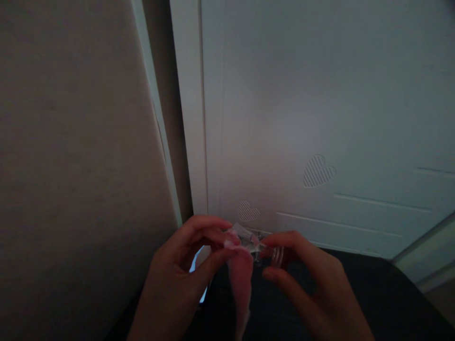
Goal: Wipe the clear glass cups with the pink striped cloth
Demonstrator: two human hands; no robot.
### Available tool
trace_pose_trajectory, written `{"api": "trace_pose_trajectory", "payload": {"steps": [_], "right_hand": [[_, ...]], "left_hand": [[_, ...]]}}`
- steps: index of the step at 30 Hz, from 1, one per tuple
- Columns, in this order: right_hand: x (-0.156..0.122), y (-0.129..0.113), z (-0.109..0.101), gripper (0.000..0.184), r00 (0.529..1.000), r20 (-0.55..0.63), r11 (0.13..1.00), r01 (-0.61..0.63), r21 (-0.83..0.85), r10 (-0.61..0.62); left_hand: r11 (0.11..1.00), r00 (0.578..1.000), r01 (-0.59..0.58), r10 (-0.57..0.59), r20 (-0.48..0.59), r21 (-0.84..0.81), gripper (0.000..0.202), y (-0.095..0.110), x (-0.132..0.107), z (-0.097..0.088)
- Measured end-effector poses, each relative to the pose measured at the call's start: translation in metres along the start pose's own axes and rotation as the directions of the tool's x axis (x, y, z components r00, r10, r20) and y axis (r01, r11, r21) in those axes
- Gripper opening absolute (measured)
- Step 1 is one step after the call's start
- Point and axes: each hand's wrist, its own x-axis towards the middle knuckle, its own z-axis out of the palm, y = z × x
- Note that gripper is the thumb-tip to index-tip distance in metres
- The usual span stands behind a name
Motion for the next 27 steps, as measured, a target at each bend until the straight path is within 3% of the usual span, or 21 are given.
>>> {"api": "trace_pose_trajectory", "payload": {"steps": [10, 17, 20, 23, 27], "right_hand": [[0.001, 0.005, -0.001, 0.026, 1.000, -0.011, 1.000, 0.015, -0.018, -0.015], [0.001, 0.007, 0.005, 0.031, 0.986, 0.067, 0.986, -0.147, -0.080, 0.153], [0.002, 0.007, 0.004, 0.030, 0.966, 0.166, 0.978, -0.186, -0.088, 0.199], [0.002, 0.006, 0.002, 0.025, 0.954, 0.232, 0.982, -0.183, -0.047, 0.189], [0.001, 0.005, 0.001, 0.024, 0.971, 0.211, 0.993, -0.120, 0.000, 0.117]], "left_hand": [[0.996, 0.996, -0.074, 0.076, -0.046, 0.047, 0.019, 0.000, -0.002, 0.005], [0.967, 0.987, -0.137, 0.152, -0.053, 0.216, 0.019, -0.008, -0.005, 0.000], [0.954, 0.982, -0.165, 0.181, -0.044, 0.249, 0.017, -0.009, -0.005, -0.001], [0.944, 0.977, -0.182, 0.206, -0.061, 0.274, 0.017, -0.009, -0.006, -0.002], [0.954, 0.977, -0.186, 0.206, -0.063, 0.236, 0.020, -0.008, -0.007, -0.002]]}}
